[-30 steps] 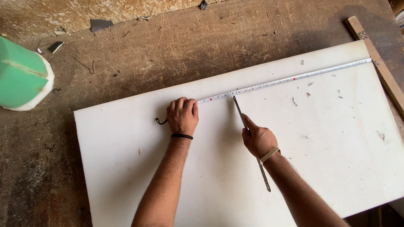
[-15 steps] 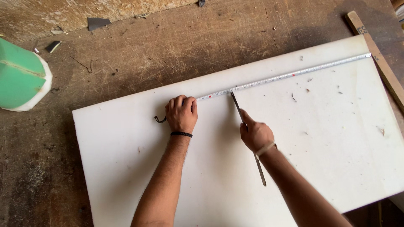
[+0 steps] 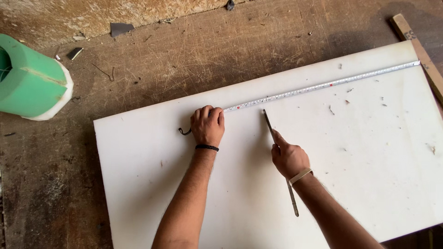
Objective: The person measures and marks a white foam board using a tape measure and a straight edge, then cuts it into two pieces with a utility knife. The person repeats the process on the second piece to create smaller sections.
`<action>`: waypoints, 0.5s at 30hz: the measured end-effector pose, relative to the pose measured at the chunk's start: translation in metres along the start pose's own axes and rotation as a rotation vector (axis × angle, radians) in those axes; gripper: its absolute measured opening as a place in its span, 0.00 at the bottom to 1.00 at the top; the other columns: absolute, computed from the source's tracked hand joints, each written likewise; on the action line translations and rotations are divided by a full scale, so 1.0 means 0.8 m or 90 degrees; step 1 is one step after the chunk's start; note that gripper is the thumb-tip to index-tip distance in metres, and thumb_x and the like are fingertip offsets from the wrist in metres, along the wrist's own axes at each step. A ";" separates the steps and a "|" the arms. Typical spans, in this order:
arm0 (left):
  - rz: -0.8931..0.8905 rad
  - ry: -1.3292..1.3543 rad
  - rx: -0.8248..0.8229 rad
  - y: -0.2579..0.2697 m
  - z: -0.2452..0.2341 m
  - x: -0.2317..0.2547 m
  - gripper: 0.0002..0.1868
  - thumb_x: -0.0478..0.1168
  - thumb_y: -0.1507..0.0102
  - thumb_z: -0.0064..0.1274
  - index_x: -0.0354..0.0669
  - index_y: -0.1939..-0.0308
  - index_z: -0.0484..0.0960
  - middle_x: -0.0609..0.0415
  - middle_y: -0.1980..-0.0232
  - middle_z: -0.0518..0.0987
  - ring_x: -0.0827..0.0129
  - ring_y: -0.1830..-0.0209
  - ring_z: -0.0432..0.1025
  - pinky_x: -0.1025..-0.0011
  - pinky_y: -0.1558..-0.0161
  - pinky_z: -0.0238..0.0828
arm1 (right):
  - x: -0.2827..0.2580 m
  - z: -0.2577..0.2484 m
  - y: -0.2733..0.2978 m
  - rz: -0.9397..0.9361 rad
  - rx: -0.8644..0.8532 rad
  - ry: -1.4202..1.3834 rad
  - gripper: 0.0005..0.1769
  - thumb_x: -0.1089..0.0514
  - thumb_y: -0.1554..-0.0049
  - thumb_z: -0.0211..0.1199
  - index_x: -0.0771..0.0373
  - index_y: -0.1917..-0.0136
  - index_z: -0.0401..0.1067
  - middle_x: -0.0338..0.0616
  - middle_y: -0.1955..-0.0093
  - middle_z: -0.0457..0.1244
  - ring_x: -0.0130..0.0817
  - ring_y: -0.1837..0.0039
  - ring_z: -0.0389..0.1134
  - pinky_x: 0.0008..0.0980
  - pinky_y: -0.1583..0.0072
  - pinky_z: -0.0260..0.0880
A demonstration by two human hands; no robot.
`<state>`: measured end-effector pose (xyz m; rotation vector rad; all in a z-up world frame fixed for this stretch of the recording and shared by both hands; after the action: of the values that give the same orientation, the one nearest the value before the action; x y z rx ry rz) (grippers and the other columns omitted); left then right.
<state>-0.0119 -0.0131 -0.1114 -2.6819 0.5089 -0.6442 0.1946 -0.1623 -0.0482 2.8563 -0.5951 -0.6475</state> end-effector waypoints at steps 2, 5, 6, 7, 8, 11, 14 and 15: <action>-0.002 0.001 -0.002 -0.004 0.004 0.004 0.04 0.45 0.37 0.62 0.55 0.62 0.83 0.62 0.56 0.79 0.61 0.53 0.72 0.57 0.47 0.70 | 0.005 -0.004 -0.002 0.040 -0.038 0.002 0.28 0.54 0.39 0.53 0.43 0.25 0.63 0.54 0.69 0.68 0.51 0.68 0.71 0.48 0.61 0.74; -0.012 0.009 -0.007 0.004 0.004 0.007 0.04 0.45 0.37 0.62 0.56 0.62 0.83 0.63 0.56 0.80 0.61 0.53 0.72 0.56 0.48 0.70 | 0.005 -0.007 0.008 0.044 -0.036 0.020 0.28 0.54 0.39 0.54 0.42 0.25 0.64 0.55 0.69 0.68 0.53 0.67 0.70 0.50 0.60 0.73; -0.015 0.011 -0.009 0.005 0.003 0.007 0.04 0.45 0.37 0.62 0.56 0.63 0.83 0.63 0.56 0.80 0.61 0.53 0.72 0.56 0.48 0.70 | 0.003 -0.008 0.011 0.037 -0.025 0.026 0.28 0.53 0.39 0.55 0.41 0.26 0.64 0.55 0.69 0.68 0.53 0.66 0.70 0.51 0.60 0.72; -0.005 0.009 0.002 0.004 0.001 0.006 0.04 0.45 0.37 0.62 0.55 0.63 0.83 0.63 0.56 0.80 0.61 0.53 0.72 0.57 0.48 0.70 | 0.000 -0.009 0.011 0.039 -0.023 0.011 0.29 0.54 0.40 0.54 0.41 0.26 0.64 0.53 0.68 0.69 0.52 0.66 0.70 0.50 0.60 0.73; 0.004 0.007 0.014 0.002 -0.001 0.003 0.04 0.45 0.37 0.62 0.55 0.63 0.83 0.62 0.56 0.79 0.61 0.52 0.72 0.57 0.48 0.70 | -0.005 -0.009 0.007 0.040 -0.021 -0.004 0.29 0.54 0.41 0.54 0.41 0.26 0.65 0.51 0.67 0.69 0.51 0.66 0.71 0.49 0.60 0.74; 0.001 0.010 0.027 -0.003 0.001 0.004 0.03 0.44 0.37 0.62 0.56 0.63 0.83 0.62 0.56 0.79 0.60 0.53 0.72 0.56 0.49 0.70 | -0.005 -0.010 0.003 0.087 -0.056 -0.031 0.29 0.54 0.40 0.53 0.39 0.26 0.63 0.53 0.66 0.69 0.51 0.65 0.71 0.49 0.58 0.73; -0.008 0.014 0.022 0.002 0.001 0.011 0.03 0.45 0.37 0.62 0.56 0.64 0.83 0.63 0.57 0.79 0.61 0.54 0.72 0.56 0.49 0.70 | -0.001 -0.014 0.013 0.101 -0.075 -0.002 0.29 0.52 0.38 0.52 0.39 0.24 0.62 0.54 0.65 0.69 0.52 0.64 0.71 0.50 0.57 0.73; -0.009 0.011 0.021 0.003 0.000 0.008 0.04 0.45 0.37 0.62 0.56 0.64 0.83 0.63 0.57 0.79 0.61 0.54 0.72 0.55 0.49 0.70 | -0.005 -0.012 0.014 0.094 -0.077 0.012 0.29 0.52 0.38 0.51 0.39 0.23 0.61 0.54 0.65 0.69 0.52 0.63 0.71 0.50 0.56 0.74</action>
<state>-0.0070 -0.0179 -0.1096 -2.6538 0.4812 -0.6736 0.1920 -0.1705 -0.0354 2.6740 -0.7304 -0.6104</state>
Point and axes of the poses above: each hand's wrist, its own y-axis away from the middle knuckle, its own z-axis out of the palm, x = y × z, the point moved 2 cm from there along -y, towards the middle knuckle
